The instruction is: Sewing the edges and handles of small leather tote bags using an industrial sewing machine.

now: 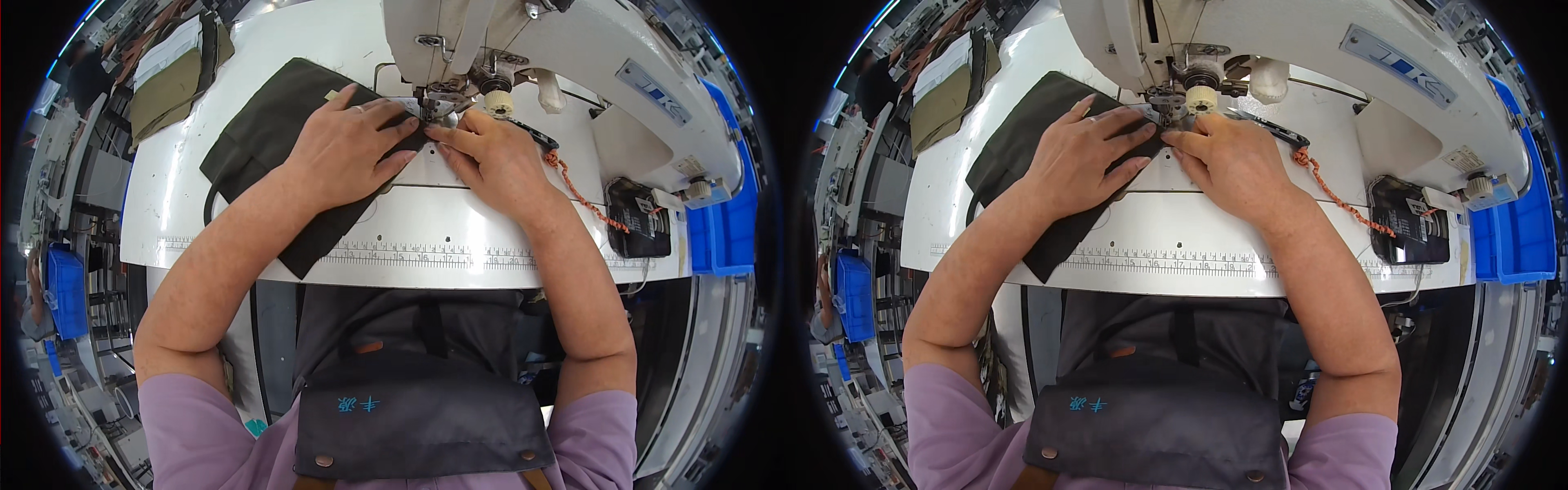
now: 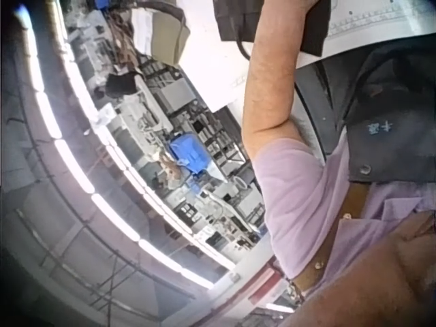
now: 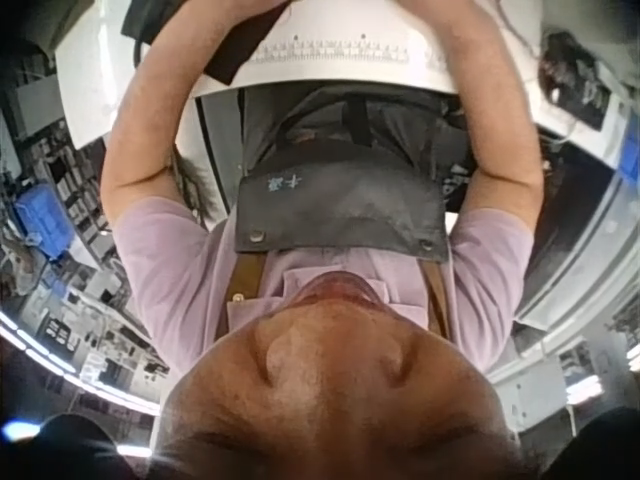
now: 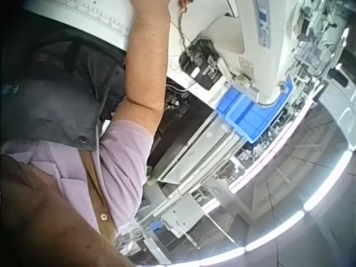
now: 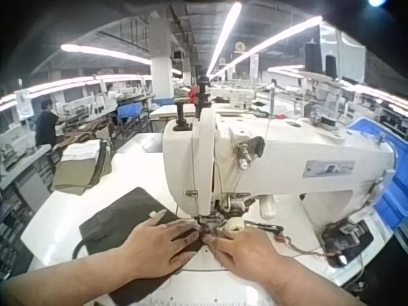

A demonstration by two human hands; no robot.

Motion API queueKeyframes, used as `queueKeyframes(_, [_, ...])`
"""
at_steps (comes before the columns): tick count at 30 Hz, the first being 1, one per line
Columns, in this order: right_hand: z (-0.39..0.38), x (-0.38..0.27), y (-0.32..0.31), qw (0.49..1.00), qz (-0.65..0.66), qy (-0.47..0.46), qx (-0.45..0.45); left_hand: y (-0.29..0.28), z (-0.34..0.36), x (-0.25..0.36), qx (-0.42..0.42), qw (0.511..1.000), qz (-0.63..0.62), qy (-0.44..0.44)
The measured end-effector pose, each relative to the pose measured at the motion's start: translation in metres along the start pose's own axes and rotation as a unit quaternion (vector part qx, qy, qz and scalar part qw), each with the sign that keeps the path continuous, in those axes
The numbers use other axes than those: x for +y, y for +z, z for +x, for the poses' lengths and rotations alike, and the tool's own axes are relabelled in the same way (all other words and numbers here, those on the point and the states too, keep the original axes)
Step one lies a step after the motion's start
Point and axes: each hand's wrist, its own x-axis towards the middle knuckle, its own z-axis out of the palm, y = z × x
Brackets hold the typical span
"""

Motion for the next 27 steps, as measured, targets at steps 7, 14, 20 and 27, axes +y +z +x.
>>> queueKeyframes(7, [0.001,0.002,0.003,1.0,-0.017,-0.018,0.011,0.013,0.003,-0.016,-0.016,0.988,-0.155,0.011])
queueKeyframes(14, [0.002,0.0,0.002,1.0,-0.017,0.0,0.018,0.015,0.004,-0.008,-0.015,0.987,-0.161,-0.025])
queueKeyframes(20, [0.001,-0.002,0.001,1.0,-0.017,0.007,0.009,0.013,0.009,-0.02,-0.047,0.981,-0.186,0.009])
queueKeyframes(27, [0.001,-0.001,0.001,1.0,-0.013,0.003,0.01,0.014,0.012,-0.03,-0.052,0.977,-0.206,0.024])
